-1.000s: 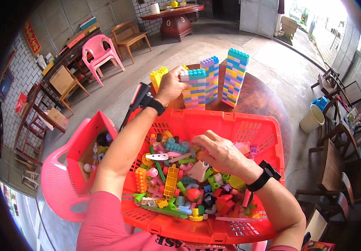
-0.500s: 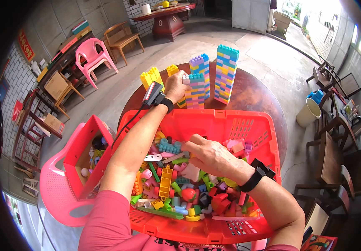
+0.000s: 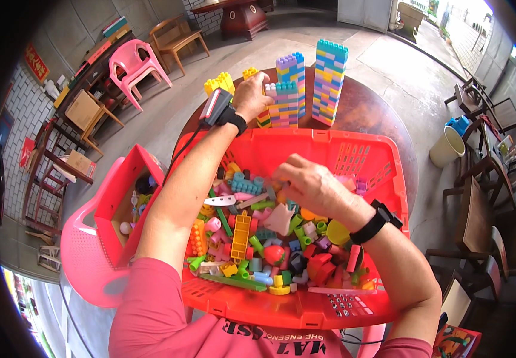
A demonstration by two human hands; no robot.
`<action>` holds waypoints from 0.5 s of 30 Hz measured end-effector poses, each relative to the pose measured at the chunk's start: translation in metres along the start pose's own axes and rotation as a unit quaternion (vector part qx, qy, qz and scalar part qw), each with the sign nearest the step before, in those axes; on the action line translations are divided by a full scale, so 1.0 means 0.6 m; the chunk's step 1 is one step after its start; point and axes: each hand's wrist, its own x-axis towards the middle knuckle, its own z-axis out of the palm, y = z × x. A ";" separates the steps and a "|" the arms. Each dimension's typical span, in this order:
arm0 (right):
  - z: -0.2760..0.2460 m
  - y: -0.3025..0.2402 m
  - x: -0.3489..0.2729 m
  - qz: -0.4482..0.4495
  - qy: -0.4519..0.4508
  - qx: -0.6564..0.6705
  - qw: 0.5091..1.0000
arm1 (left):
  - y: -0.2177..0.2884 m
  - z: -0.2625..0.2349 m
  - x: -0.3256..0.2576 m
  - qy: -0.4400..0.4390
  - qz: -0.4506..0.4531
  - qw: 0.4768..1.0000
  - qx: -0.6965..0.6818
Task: The person picks up several colorful toy blocks from a red basket and attaches them one by one to a vertical stack already standing on the table.
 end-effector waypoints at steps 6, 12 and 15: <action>-0.012 0.026 -0.001 -0.029 0.056 -0.041 0.997 | -0.001 -0.026 -0.003 -0.009 -0.012 0.999 0.045; -0.016 0.041 -0.009 0.016 0.032 -0.041 0.998 | 0.025 -0.097 -0.048 0.043 0.069 0.997 0.019; -0.011 0.038 -0.008 0.015 0.018 -0.044 0.999 | 0.049 -0.136 -0.109 -0.034 0.141 0.989 -0.041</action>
